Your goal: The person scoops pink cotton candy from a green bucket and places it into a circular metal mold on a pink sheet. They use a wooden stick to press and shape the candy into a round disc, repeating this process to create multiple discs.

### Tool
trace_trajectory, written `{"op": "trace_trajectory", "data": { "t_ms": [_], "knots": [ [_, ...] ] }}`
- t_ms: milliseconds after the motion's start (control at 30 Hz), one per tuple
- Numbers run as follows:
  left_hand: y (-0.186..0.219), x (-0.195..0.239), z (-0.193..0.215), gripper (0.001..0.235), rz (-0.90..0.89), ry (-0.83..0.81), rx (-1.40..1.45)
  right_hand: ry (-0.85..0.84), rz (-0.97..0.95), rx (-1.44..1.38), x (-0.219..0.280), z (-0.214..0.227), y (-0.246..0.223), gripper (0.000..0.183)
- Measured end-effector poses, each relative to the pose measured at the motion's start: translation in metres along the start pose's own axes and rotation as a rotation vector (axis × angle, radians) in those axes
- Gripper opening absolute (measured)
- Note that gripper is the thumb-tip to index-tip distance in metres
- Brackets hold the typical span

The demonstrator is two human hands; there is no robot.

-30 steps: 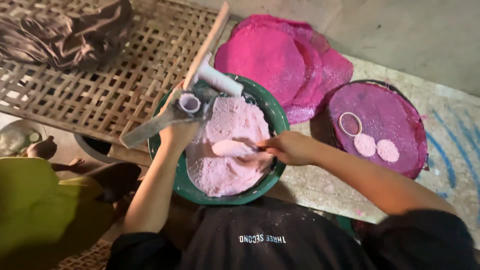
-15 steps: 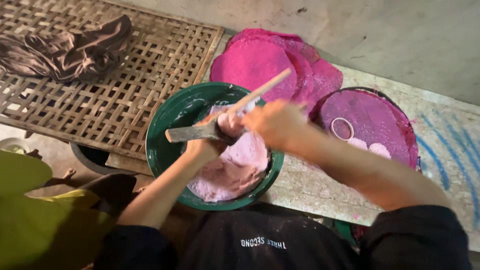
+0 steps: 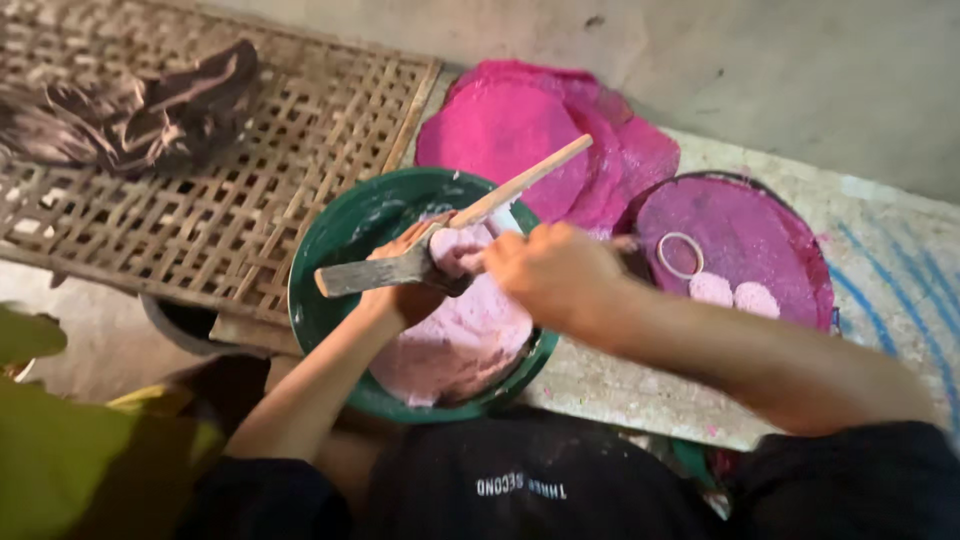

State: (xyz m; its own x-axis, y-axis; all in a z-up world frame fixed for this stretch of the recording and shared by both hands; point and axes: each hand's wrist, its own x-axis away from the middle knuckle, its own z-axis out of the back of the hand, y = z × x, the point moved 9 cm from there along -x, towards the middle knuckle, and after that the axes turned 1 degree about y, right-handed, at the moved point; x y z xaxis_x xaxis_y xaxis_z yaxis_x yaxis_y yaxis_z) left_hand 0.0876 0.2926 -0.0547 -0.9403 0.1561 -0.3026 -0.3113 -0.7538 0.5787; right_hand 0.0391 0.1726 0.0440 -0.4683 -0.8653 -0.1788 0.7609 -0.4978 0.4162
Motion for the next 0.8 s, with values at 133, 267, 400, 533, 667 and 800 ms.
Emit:
{"op": "trace_trajectory", "data": {
  "t_ms": [133,267,400,533,667,800],
  "knots": [
    [-0.005,0.001,-0.019,0.056,0.149,-0.087,0.092,0.031,0.03,-0.012,-0.005,-0.03,-0.026,0.01],
    [-0.017,0.005,0.003,0.065,0.121,0.006,0.068,-0.14,-0.059,-0.167,0.026,-0.005,0.007,0.016],
    [-0.02,-0.01,0.028,0.074,0.071,0.093,-0.035,-0.116,-0.175,-0.166,0.037,0.041,0.042,0.022],
    [0.003,-0.01,0.008,0.085,-0.029,0.059,-0.088,-0.079,-0.114,-0.048,-0.006,-0.009,0.006,0.009],
    [-0.003,-0.016,-0.002,0.086,0.042,0.004,-0.14,-0.013,-0.025,-0.127,-0.007,-0.036,-0.011,0.012],
    [-0.031,-0.018,0.018,0.063,0.116,0.158,-0.06,-0.037,-0.315,-0.339,0.032,-0.011,0.037,0.017]
  ]
}}
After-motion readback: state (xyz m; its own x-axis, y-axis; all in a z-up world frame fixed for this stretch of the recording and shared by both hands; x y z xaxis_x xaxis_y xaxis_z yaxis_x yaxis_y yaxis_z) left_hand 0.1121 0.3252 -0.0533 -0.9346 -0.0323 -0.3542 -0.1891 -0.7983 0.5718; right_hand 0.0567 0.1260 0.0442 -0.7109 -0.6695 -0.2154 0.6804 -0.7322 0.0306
